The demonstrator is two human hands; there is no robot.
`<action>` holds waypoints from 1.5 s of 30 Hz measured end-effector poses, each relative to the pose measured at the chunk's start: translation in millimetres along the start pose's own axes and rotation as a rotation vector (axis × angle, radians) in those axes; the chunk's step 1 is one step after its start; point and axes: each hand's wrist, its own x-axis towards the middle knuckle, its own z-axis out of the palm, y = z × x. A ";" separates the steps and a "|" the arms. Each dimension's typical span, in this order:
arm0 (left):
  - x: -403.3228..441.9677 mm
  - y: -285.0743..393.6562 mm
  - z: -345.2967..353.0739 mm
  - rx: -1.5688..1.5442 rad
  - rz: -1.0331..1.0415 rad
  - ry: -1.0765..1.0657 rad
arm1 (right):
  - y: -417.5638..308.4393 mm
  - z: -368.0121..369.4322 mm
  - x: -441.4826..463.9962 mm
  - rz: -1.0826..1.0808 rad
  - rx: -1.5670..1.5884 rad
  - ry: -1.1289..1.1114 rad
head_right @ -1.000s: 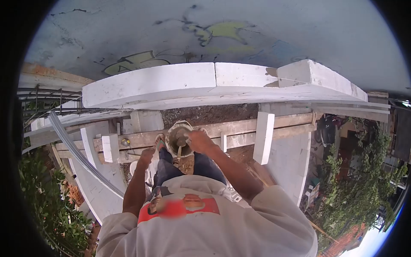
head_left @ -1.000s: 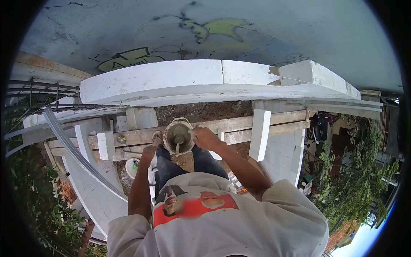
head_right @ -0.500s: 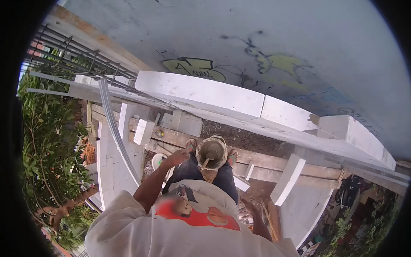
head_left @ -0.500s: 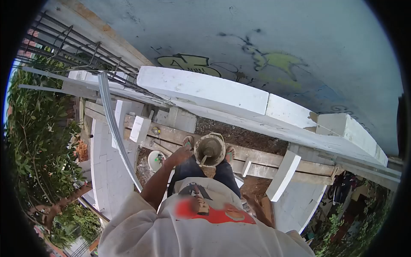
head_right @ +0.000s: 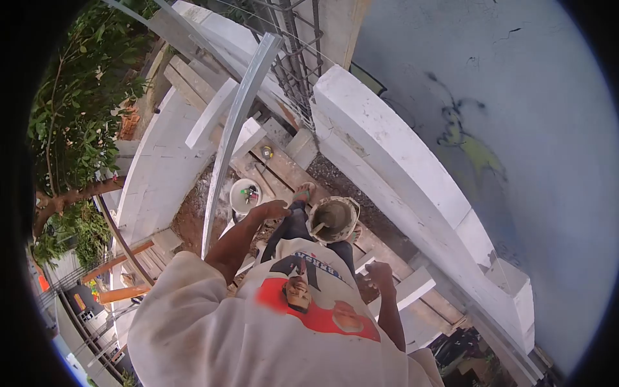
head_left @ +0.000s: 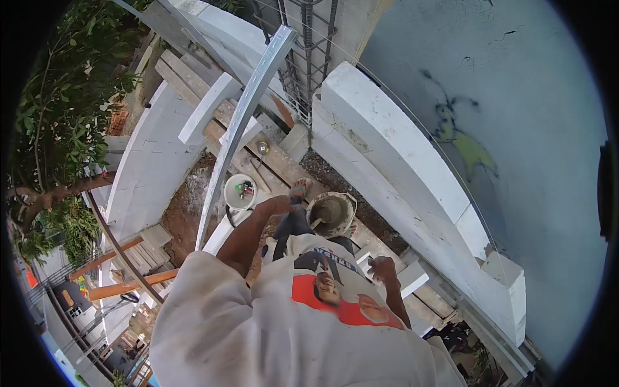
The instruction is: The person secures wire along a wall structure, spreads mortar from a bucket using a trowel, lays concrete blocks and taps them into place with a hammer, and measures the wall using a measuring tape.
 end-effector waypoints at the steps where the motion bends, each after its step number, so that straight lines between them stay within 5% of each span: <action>1: 32.4 -53.4 32.8 0.086 0.070 -0.111 | -19.9 0.6 -9.3 -0.015 -0.068 0.079; 2: 63.8 -103.9 63.4 0.163 0.149 -0.217 | -32.6 2.9 -14.8 -0.039 -0.143 0.152; 5: 17.5 -94.1 64.6 0.193 0.125 -0.277 | -11.1 11.0 11.4 -0.289 -0.310 0.337; 6: -6.5 -72.9 55.3 0.102 -0.054 -0.241 | -14.0 16.3 18.2 -0.332 -0.319 0.341; 8: -21.3 -56.8 47.5 -0.032 -0.248 -0.176 | -37.1 22.8 14.3 -0.079 -0.178 0.142; 10: -7.0 -82.1 80.0 -0.067 0.026 0.048 | -5.8 30.4 39.3 -0.420 -0.285 0.029; 11: 9.2 -106.6 109.6 -0.109 0.135 0.193 | -1.3 33.6 49.2 -0.385 -0.390 -0.046; 14: 58.6 -146.3 167.8 -0.179 0.025 0.515 | 4.0 52.4 90.7 -0.163 -0.929 -0.221; 18: 140.5 -195.6 219.7 -0.680 -0.529 0.573 | 45.8 78.3 148.8 0.130 -0.916 -0.142; 19: 196.7 -263.1 285.3 -0.351 -0.329 0.628 | 37.9 84.0 156.1 0.154 -0.945 -0.073; 23: 244.3 -289.1 254.0 -0.482 -0.432 0.596 | 38.7 83.4 204.0 0.123 -0.924 0.136; 25: 303.9 -338.6 288.5 -0.613 -0.715 0.801 | 42.1 82.8 215.4 0.116 -0.908 0.149; 32: 412.8 -407.1 287.9 -0.630 -0.881 0.895 | 39.6 87.6 217.7 -0.017 -0.955 0.287; 40: 447.1 -438.6 277.1 -0.644 -0.971 0.916 | 49.3 89.0 231.2 -0.217 -0.911 0.332; 42: 437.8 -437.8 260.7 -0.569 -0.988 0.744 | 44.9 88.6 229.2 -0.219 -0.885 0.307; 43: 430.9 -428.1 254.9 -0.504 -0.945 0.911 | 42.8 88.0 228.4 -0.227 -0.870 0.300; 45: 435.2 -451.3 253.4 -0.607 -0.983 0.867 | 41.4 87.5 225.8 -0.232 -0.857 0.296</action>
